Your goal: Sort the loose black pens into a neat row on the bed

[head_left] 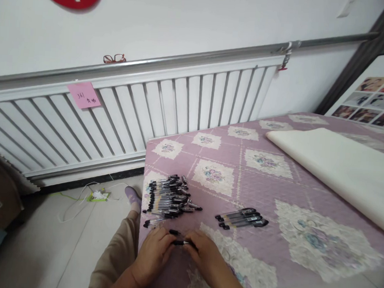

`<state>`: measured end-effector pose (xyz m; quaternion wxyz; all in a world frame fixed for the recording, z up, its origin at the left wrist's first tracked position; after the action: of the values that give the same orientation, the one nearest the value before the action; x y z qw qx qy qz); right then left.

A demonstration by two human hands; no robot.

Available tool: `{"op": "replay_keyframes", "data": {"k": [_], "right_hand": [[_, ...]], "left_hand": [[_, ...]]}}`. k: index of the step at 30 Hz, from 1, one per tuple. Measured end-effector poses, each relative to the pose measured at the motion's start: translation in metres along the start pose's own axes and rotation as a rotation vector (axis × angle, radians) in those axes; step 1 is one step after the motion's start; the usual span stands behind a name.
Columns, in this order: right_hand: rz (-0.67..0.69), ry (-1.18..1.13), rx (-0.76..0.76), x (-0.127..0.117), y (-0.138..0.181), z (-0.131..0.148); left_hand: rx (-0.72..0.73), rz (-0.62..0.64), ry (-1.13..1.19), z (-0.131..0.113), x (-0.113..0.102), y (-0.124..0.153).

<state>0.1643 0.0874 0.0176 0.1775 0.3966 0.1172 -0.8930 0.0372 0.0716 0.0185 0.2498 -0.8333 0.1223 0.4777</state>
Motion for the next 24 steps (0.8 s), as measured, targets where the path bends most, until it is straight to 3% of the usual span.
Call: {"op": "replay_keyframes", "data": {"k": [24], "right_hand": [[0.041, 0.048, 0.087, 0.0015, -0.0038, -0.0008]], "left_hand": [[-0.071, 0.066, 0.024, 0.0069, 0.0083, 0.0001]]}}
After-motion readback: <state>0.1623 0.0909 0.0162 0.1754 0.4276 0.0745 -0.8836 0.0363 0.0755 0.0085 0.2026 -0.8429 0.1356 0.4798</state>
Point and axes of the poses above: each hand's wrist, its own y-axis away from the middle knuckle, its own x-axis out of the palm, z = x × y, the point moved 8 cm from there along -y, towards the middle knuckle, and after that the axes turned 5 degrees about y, right-handed, at the moved point
